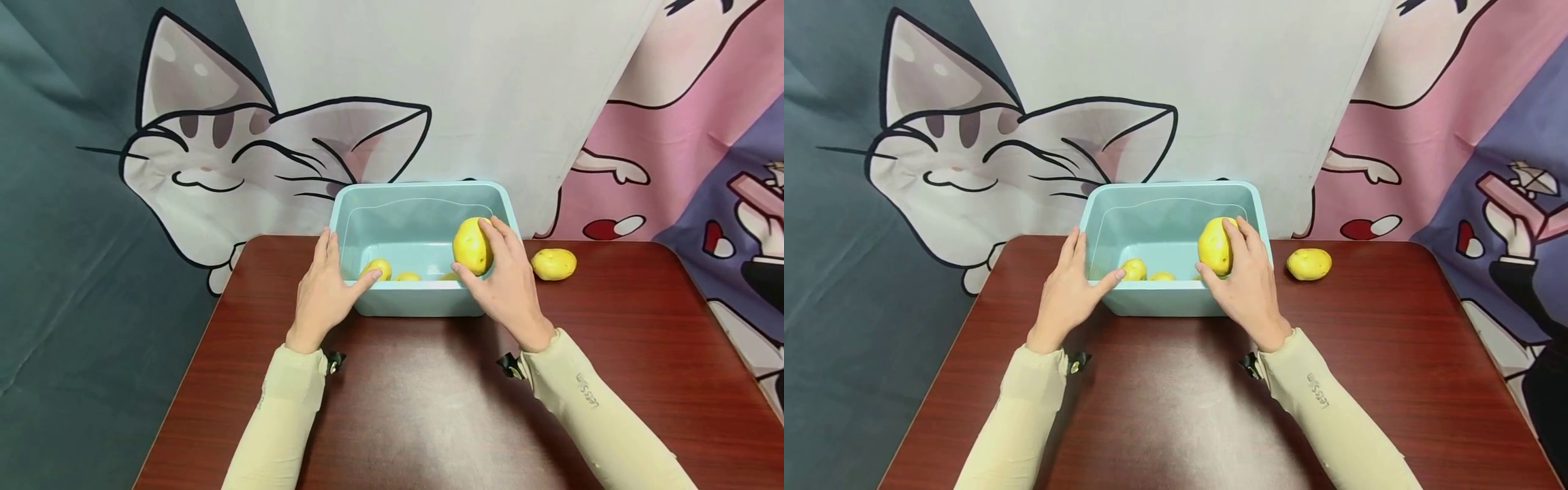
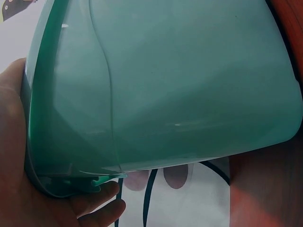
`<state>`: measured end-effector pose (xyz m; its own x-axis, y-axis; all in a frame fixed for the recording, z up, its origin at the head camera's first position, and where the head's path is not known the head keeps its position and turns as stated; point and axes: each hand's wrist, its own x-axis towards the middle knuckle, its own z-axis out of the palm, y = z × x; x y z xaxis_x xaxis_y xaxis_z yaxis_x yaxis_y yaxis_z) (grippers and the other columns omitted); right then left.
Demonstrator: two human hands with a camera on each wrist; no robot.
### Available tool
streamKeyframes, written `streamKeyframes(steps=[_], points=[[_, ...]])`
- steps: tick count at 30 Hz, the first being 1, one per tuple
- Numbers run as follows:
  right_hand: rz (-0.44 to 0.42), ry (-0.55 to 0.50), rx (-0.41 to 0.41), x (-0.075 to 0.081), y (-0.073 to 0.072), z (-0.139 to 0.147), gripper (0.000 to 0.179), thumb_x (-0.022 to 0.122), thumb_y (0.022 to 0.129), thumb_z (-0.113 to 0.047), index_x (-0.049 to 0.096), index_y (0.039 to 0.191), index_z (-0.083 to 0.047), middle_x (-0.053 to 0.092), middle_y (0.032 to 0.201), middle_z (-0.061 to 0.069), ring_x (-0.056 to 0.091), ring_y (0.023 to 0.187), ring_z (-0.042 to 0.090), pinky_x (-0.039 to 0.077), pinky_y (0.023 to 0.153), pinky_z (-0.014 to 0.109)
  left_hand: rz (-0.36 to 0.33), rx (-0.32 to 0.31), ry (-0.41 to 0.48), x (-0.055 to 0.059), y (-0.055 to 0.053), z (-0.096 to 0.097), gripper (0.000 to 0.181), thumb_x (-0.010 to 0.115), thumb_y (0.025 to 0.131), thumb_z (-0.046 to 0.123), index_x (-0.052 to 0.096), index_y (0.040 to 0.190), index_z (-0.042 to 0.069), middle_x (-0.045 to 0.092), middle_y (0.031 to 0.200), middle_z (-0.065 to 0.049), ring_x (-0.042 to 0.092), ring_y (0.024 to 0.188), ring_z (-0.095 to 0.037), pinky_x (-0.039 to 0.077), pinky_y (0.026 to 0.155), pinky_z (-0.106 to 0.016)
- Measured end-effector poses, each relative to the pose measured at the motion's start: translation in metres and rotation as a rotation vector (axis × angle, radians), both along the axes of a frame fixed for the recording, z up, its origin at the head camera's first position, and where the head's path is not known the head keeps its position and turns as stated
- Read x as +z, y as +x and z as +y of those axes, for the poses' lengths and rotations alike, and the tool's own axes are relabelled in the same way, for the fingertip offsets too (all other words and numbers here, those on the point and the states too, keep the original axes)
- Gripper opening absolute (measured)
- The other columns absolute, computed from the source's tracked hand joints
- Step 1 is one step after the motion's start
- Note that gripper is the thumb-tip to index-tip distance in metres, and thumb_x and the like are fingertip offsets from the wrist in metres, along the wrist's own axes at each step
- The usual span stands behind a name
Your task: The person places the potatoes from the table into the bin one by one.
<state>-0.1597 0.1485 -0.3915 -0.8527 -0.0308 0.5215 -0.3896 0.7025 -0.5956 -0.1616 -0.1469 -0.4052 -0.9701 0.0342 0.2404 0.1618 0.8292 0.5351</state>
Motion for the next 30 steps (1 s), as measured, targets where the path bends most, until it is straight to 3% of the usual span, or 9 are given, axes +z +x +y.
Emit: streamKeyframes(steps=[9,22,30], points=[[0.004,0.076,-0.022,-0.0032,-0.0040,-0.0004,0.075,0.084,0.080,-0.029,0.053,0.143,-0.002,0.047,0.146,0.024,0.047,0.131,0.044,0.041,0.100,0.058,0.008,0.001,-0.005,-0.0002,-0.0009,0.0008,0.113,0.055,0.084,0.079,0.026,0.158,-0.001,0.019,0.166,-0.011,0.060,0.114,-0.045,0.049,0.084,-0.058],[-0.072,0.133,-0.016,0.0008,-0.0021,0.0017,0.070,0.080,0.083,-0.042,0.057,0.139,-0.006,0.052,0.143,0.020,0.051,0.129,0.037,0.047,0.094,0.056,0.008,-0.001,-0.003,-0.0006,-0.0014,0.0017,0.113,0.055,0.084,0.080,0.025,0.158,0.000,0.018,0.166,-0.010,0.060,0.114,-0.045,0.049,0.085,-0.059],[-0.109,0.185,0.037,0.0025,-0.0031,0.0046,0.068,0.075,0.086,-0.048,0.060,0.134,-0.001,0.058,0.135,0.018,0.058,0.117,0.035,0.049,0.088,0.052,0.008,-0.003,0.000,-0.0008,-0.0006,0.0012,0.112,0.056,0.084,0.078,0.025,0.158,-0.001,0.018,0.166,-0.011,0.058,0.119,-0.045,0.048,0.086,-0.059]])
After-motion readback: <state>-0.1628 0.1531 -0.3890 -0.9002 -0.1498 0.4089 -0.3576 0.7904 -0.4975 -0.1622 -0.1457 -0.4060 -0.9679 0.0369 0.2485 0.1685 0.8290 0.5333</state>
